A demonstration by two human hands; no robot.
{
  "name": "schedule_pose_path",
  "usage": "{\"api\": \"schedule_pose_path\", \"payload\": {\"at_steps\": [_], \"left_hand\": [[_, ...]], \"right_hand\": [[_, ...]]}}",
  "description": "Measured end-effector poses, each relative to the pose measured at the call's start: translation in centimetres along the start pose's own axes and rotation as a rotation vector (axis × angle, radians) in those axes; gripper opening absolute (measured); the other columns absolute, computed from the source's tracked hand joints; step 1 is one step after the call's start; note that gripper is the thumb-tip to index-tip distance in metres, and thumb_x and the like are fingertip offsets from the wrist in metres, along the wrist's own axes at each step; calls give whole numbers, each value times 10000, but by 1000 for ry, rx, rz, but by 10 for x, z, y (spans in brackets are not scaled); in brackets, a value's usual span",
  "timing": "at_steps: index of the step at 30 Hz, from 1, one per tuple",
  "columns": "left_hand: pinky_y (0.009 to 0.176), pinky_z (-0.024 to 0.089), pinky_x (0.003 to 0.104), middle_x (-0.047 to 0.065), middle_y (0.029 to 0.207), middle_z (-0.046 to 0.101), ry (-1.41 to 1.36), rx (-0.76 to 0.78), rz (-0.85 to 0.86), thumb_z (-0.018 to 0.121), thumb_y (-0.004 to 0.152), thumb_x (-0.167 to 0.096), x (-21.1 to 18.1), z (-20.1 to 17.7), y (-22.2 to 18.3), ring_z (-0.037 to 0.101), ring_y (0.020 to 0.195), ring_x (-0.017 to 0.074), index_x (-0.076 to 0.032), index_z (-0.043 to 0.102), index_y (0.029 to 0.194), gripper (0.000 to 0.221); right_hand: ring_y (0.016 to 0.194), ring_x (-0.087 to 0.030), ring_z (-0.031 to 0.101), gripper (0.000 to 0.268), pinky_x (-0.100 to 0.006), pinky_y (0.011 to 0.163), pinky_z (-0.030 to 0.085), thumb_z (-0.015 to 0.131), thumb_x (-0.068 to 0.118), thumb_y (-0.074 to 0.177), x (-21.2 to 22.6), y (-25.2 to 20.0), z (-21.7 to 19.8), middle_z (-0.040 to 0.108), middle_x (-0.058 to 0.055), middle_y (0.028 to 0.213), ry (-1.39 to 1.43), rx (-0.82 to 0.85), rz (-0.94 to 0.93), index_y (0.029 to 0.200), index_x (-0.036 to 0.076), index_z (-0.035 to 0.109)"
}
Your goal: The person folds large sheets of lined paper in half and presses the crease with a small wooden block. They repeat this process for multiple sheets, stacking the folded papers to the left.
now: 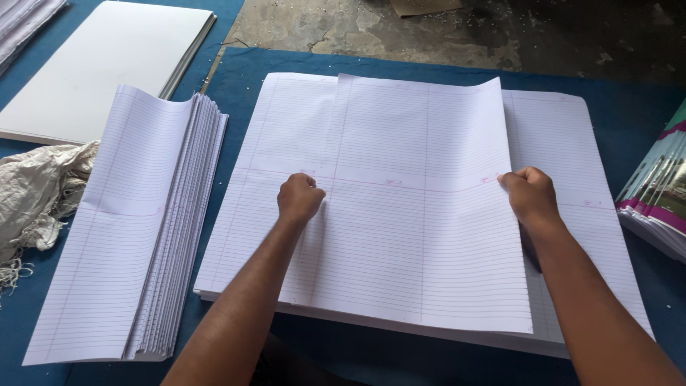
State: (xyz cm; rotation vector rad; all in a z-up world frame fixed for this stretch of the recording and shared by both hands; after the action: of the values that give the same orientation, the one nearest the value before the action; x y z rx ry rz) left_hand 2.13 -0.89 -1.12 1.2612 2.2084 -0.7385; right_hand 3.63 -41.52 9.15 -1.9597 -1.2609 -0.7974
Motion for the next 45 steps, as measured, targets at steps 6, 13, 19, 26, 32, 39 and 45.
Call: {"api": "schedule_pose_path", "payload": {"at_steps": [6, 13, 19, 26, 32, 39, 45], "left_hand": [[897, 559, 402, 126, 989, 761, -83, -30, -10, 792, 764, -187, 0, 1, -5, 719, 977, 270, -53, 749, 1010, 283], [626, 546, 345, 113, 823, 742, -355, 72, -142, 771, 807, -122, -7, -12, -13, 665, 675, 182, -3, 754, 947, 185], [449, 488, 311, 111, 768, 712, -499, 120, -194, 747, 827, -63, -10, -19, -17, 592, 521, 138, 9, 732, 946, 140], [465, 489, 308, 115, 743, 709, -425, 131, -180, 788, 787, -57, -13, -22, -19, 609, 531, 151, 13, 741, 888, 132], [490, 512, 297, 106, 759, 718, -397, 158, -147, 845, 756, -110, -17, -29, -26, 627, 558, 138, -1, 720, 904, 222], [697, 589, 330, 147, 943, 751, -319, 149, -94, 916, 678, -204, -10, -19, -20, 702, 787, 188, 1, 714, 1026, 451], [929, 552, 376, 134, 1077, 737, -165, 64, 22, 950, 613, -244, -2, -5, -14, 707, 1031, 253, -26, 710, 1091, 578]], "right_hand": [[744, -183, 596, 304, -320, 673, 521, 701, 322, 951, 14, -14, 16, 638, -98, 817, 198, 108, -101, 945, 25, 635], [1076, -205, 660, 298, -349, 911, 549, 622, 209, 915, 20, -26, 71, 681, -63, 1117, -10, 125, -352, 1172, 79, 696], [1187, -263, 604, 564, -424, 930, 571, 750, 213, 775, 7, -28, 84, 537, -146, 1351, -185, 49, -416, 1305, 78, 614], [1468, -397, 324, 939, -582, 1121, 375, 660, 620, 815, -9, -28, 111, 373, -228, 1557, -376, 113, -399, 1557, 122, 372], [1537, -414, 148, 932, -611, 1206, 194, 570, 687, 848, -6, -40, 145, 180, -239, 1659, -333, 130, -489, 1596, 189, 327], [1556, -383, 121, 858, -615, 1216, 135, 595, 629, 851, 13, -53, 171, 99, -232, 1680, -315, 126, -554, 1560, 186, 401], [1556, -373, 83, 819, -656, 1195, 95, 621, 568, 839, 16, -56, 184, 103, -216, 1686, -372, 106, -529, 1543, 193, 431]]}}
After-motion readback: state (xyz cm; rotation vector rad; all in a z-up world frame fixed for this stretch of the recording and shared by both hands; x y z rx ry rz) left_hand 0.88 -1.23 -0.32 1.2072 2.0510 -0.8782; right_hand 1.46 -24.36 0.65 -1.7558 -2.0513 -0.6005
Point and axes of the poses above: each hand's wrist, its own y-axis towards the middle knuckle, its own z-axis out of the palm, x = y × z, the point moved 2 cm from there along y, towards the middle knuckle
